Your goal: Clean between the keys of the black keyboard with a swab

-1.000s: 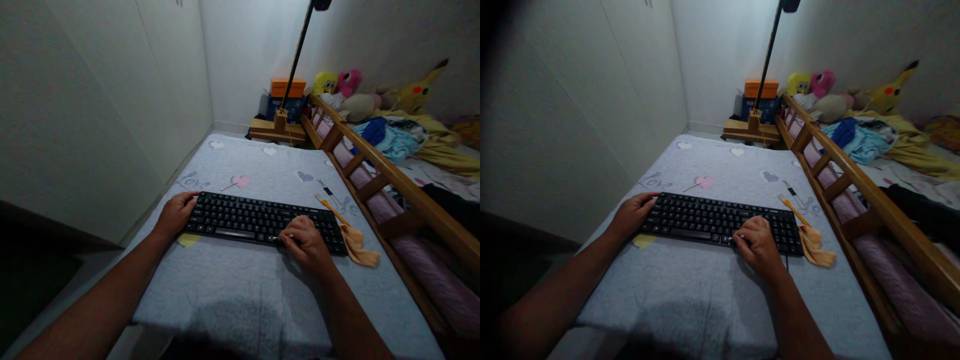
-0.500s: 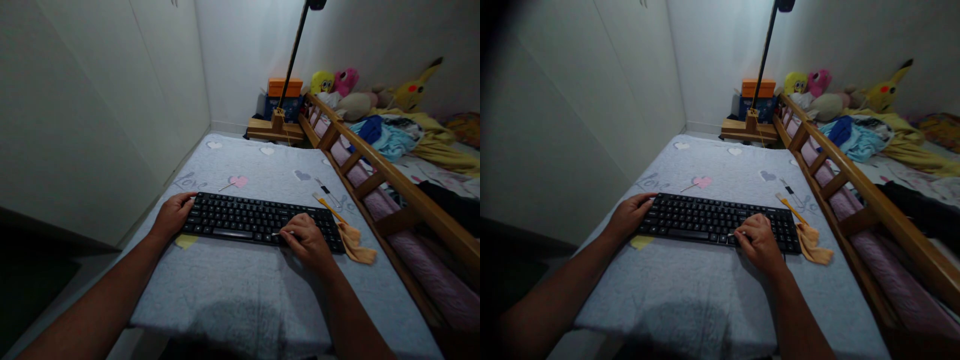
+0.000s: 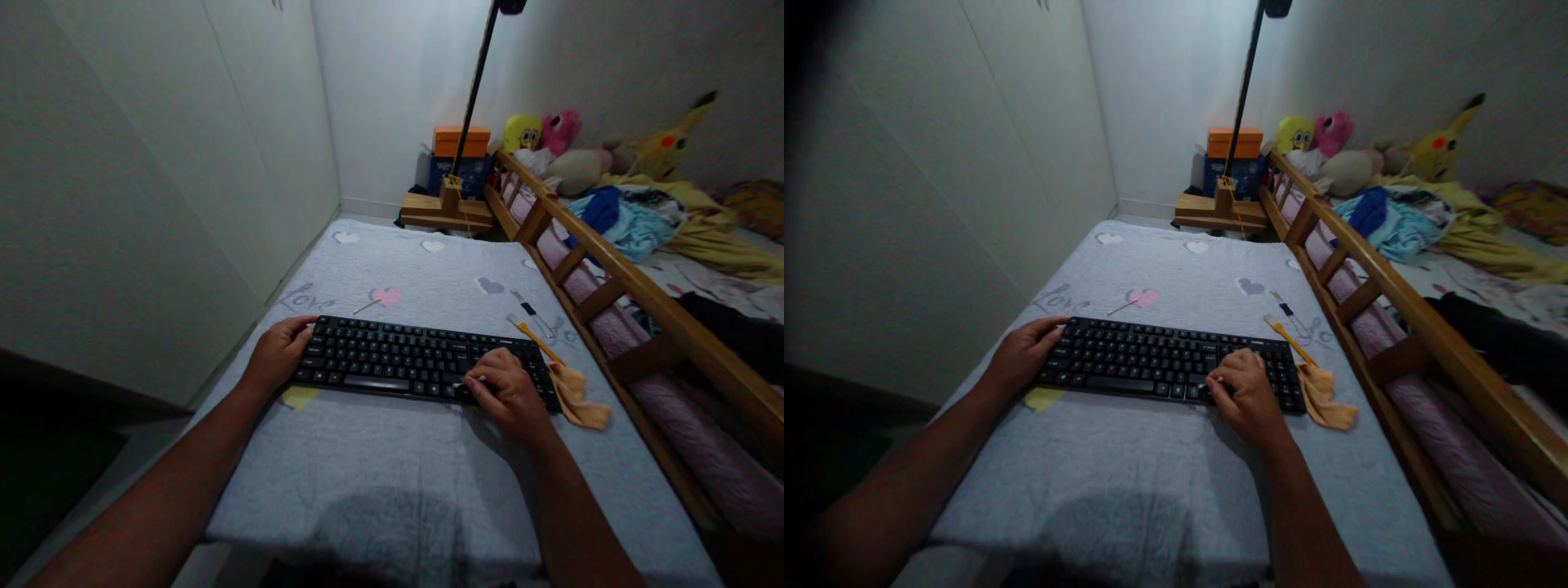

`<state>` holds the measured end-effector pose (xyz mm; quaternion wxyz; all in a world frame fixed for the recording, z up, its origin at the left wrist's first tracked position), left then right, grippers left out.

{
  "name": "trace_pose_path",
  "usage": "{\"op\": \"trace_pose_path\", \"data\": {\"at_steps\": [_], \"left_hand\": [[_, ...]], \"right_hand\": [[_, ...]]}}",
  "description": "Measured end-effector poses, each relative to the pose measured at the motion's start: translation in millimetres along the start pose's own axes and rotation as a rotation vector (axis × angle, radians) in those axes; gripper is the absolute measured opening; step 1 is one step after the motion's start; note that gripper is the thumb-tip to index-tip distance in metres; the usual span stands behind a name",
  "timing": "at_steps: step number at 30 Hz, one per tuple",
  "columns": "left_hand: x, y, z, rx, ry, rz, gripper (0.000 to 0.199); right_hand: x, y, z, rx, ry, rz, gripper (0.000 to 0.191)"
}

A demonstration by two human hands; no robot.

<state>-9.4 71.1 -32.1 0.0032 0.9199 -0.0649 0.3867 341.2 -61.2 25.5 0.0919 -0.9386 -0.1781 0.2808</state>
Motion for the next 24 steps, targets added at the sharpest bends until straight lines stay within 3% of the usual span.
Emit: {"op": "trace_pose_path", "data": {"at_steps": [9, 24], "left_hand": [[2, -1, -0.4, -0.003, -0.025, 0.027, 0.048], [-1, -1, 0.1, -0.003, -0.010, 0.022, 0.048]], "right_hand": [[-14, -5, 12, 0.005, -0.031, -0.056, 0.018], [-31, 1, 12, -0.051, 0.033, -0.108, 0.016]]}}
Point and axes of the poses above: each hand's wrist, its own y-axis away from the middle knuckle, its own z-axis out of the palm, x = y × z, the point moved 9 cm from there along -y, towards the middle knuckle, and after that the axes turned 8 degrees about -x, right-handed, at the moved point
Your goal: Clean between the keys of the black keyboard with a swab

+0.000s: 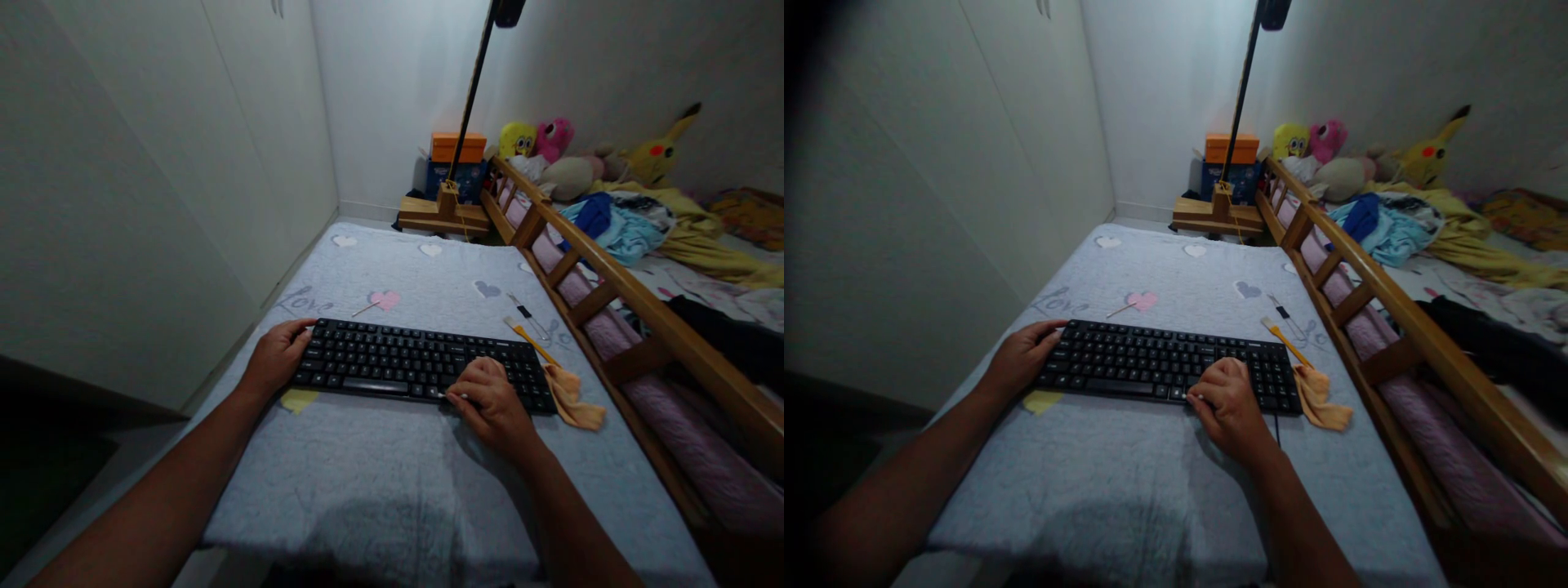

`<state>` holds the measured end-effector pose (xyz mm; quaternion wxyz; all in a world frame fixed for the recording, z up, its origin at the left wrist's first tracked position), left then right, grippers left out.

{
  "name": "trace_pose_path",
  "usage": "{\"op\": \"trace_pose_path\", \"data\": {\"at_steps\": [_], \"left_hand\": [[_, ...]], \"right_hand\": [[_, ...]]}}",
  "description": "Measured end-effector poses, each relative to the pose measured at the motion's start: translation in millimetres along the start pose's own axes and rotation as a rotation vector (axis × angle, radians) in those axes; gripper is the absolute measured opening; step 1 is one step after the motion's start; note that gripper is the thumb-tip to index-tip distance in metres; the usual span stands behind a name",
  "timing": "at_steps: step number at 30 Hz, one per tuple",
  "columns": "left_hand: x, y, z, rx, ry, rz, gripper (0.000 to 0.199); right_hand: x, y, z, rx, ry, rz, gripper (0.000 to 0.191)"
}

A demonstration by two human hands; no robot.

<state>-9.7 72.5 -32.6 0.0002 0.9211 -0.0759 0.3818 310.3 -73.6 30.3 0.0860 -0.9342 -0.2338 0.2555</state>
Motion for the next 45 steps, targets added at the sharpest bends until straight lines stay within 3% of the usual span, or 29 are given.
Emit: {"op": "trace_pose_path", "data": {"at_steps": [4, 13, 25, 39, 45], "left_hand": [[-1, 0, 0.1, 0.003, -0.019, -0.007, 0.049], [-2, 0, 1.7, -0.002, -0.008, -0.002, 0.050], [-1, 0, 1.4, -0.006, -0.014, -0.007, 0.049], [2, 1, 1.0, -0.010, -0.014, -0.017, 0.051], [0, 1, 1.7, -0.007, -0.024, -0.018, 0.051]], "right_hand": [[-2, 2, 0, -0.022, -0.006, -0.025, 0.016], [10, 1, 0, 0.083, -0.009, 0.038, 0.015], [6, 6, 1, 0.027, -0.073, -0.003, 0.016], [27, 14, -9, -0.018, -0.104, 0.068, 0.020], [27, 14, -9, 0.020, -0.089, 0.062, 0.018]]}}
Point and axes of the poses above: each hand's wrist, its own y-axis away from the middle knuckle, its own z-axis out of the palm, x = y × z, the point moved 9 cm from there along -y, towards the middle knuckle, and after that the axes turned 8 degrees about -x, right-handed, at the moved point
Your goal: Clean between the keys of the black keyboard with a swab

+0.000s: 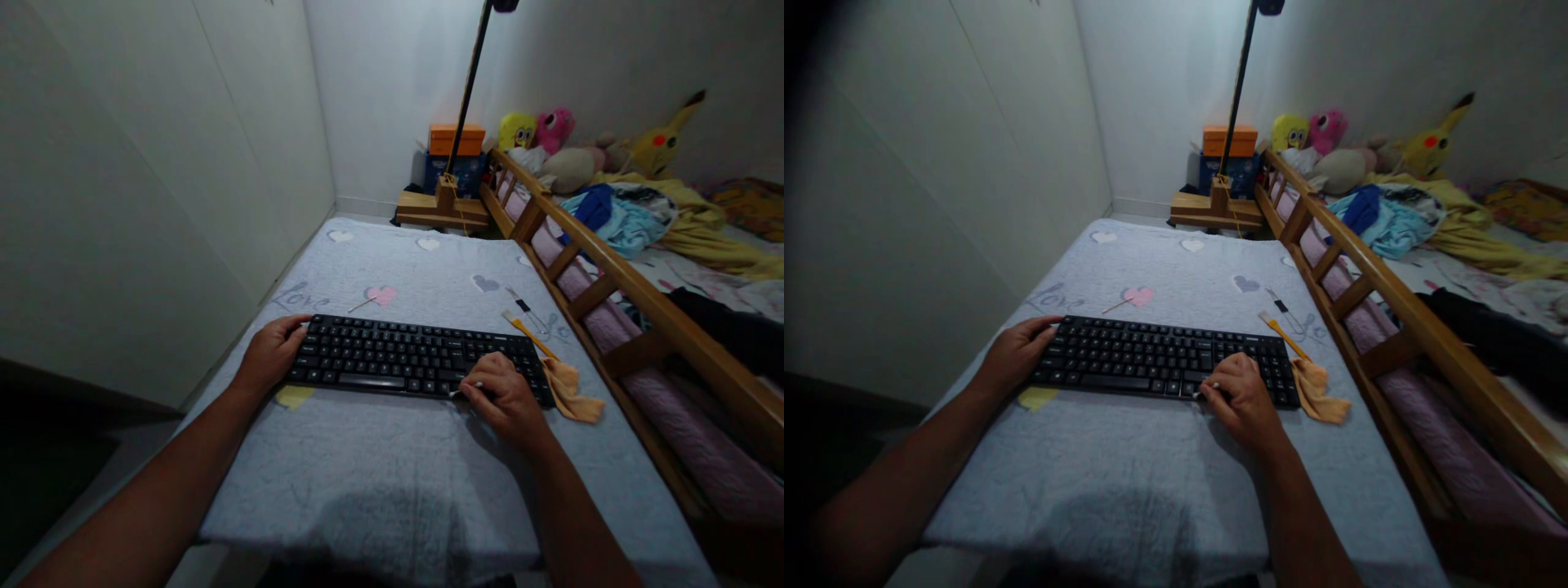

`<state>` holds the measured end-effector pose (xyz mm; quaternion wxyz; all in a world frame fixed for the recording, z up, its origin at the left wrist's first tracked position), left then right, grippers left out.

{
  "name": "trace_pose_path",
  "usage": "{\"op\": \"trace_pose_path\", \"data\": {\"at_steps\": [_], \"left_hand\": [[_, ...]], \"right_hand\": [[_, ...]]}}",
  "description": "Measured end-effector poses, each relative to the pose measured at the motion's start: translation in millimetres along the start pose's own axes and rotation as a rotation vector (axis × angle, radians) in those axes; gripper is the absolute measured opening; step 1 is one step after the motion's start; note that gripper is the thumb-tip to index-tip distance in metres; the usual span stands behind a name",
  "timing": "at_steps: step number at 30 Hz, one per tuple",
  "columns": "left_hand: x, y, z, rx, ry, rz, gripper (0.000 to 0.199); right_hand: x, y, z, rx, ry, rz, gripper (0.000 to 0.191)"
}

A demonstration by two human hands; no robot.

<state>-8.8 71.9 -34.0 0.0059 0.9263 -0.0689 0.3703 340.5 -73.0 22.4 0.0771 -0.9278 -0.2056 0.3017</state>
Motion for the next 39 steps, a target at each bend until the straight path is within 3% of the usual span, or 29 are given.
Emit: {"op": "trace_pose_path", "data": {"at_steps": [11, 22, 39], "left_hand": [[-1, 0, -0.8, 0.008, 0.000, 0.000, 0.051], [4, 1, -2.1, 0.007, 0.001, 0.001, 0.051], [2, 0, -0.1, -0.006, 0.004, 0.001, 0.050]], "right_hand": [[1, -1, -3, 0.069, 0.049, 0.010, 0.017], [-3, 0, 0, -0.013, -0.013, -0.005, 0.018], [14, 3, -12, 0.074, 0.039, 0.106, 0.020]]}}
Point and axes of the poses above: each hand's wrist, its own y-axis away from the middle knuckle, its own z-axis out of the palm, x = y × z, the point moved 9 cm from there along -y, towards the middle knuckle, and after that the axes turned 8 degrees about -x, right-handed, at the moved point
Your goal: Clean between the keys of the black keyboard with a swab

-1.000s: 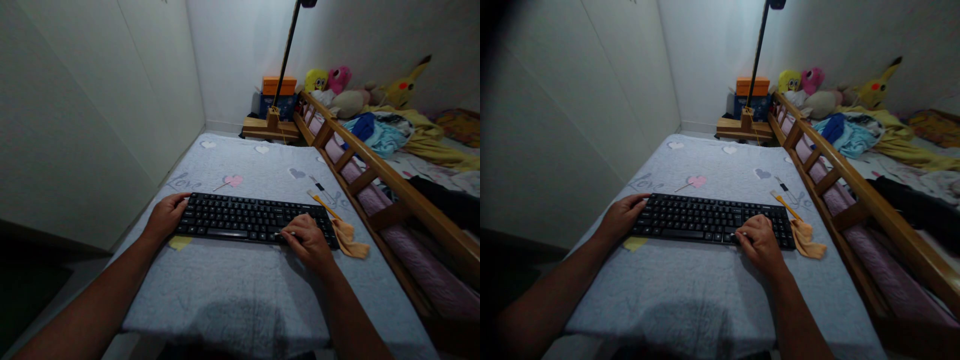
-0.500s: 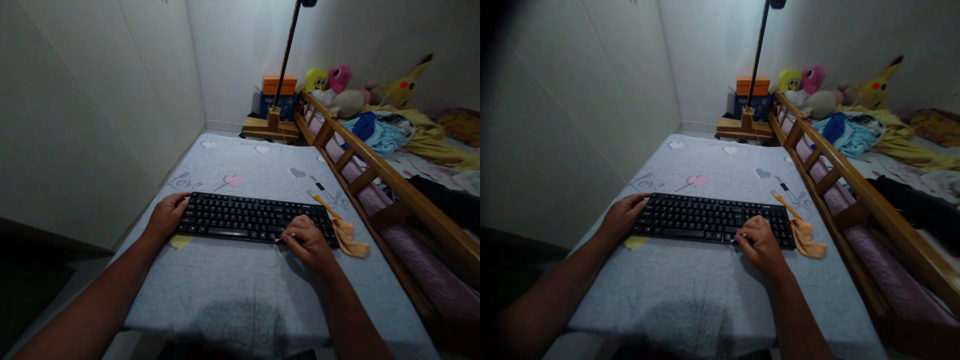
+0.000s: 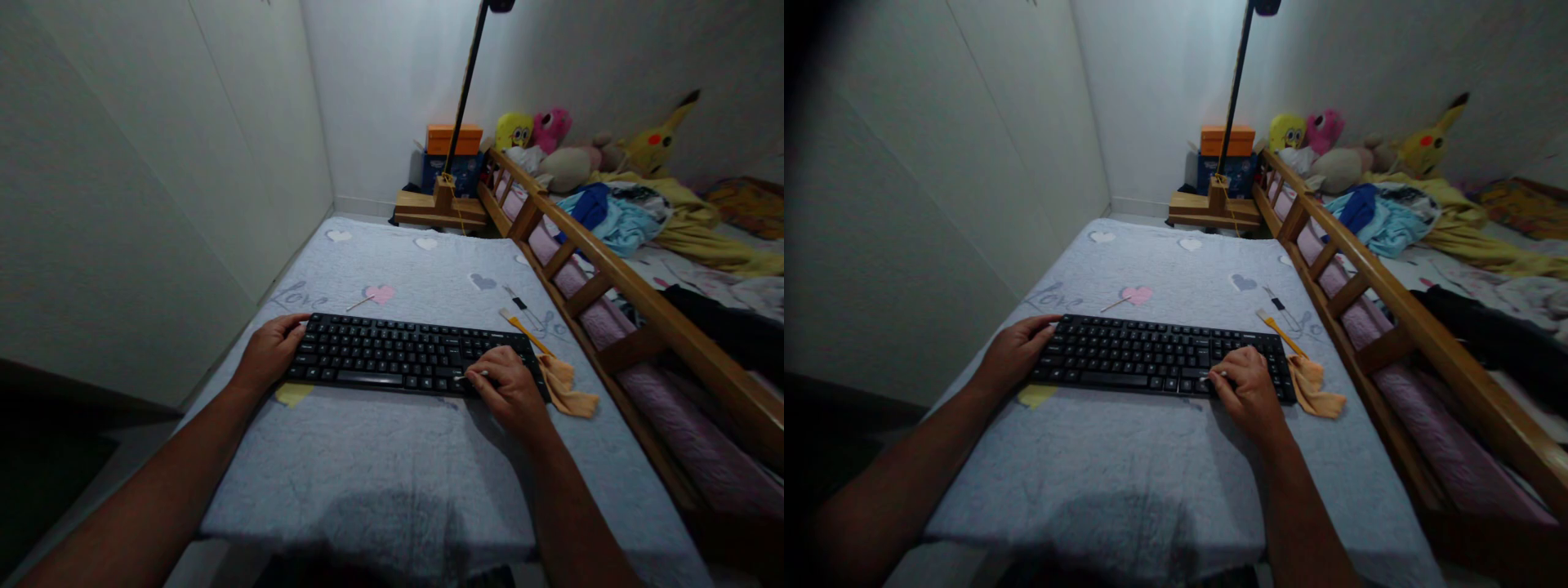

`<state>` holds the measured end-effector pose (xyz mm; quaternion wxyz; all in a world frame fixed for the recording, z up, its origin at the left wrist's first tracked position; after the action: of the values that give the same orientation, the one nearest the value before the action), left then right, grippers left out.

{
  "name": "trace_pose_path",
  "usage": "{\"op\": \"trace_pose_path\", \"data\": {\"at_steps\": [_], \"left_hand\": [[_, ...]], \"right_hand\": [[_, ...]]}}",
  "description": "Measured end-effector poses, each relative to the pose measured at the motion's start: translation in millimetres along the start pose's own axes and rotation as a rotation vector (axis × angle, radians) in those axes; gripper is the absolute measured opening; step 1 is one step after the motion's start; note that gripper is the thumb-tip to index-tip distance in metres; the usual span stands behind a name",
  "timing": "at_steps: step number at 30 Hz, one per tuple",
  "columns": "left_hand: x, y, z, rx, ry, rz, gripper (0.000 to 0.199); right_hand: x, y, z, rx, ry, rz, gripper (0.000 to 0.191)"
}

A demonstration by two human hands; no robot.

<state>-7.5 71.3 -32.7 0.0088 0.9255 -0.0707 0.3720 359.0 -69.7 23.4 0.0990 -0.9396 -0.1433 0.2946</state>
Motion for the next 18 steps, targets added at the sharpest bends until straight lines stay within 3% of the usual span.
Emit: {"op": "trace_pose_path", "data": {"at_steps": [9, 18], "left_hand": [[0, 1, -0.4, 0.002, 0.009, -0.009, 0.051], [1, 2, -0.9, 0.003, 0.014, -0.022, 0.052]], "right_hand": [[9, 2, -5, -0.005, 0.040, 0.035, 0.021], [-5, 8, -11, 0.012, 0.085, -0.005, 0.022]]}}
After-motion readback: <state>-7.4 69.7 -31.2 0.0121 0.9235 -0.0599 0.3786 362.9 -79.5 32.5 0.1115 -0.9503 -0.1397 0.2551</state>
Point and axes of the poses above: each hand's wrist, its own y-axis away from the middle knuckle, its own z-axis out of the palm, x = y × z, the point moved 9 cm from there along -y, towards the middle knuckle, and after that the axes turned 8 degrees about -x, right-handed, at the moved point
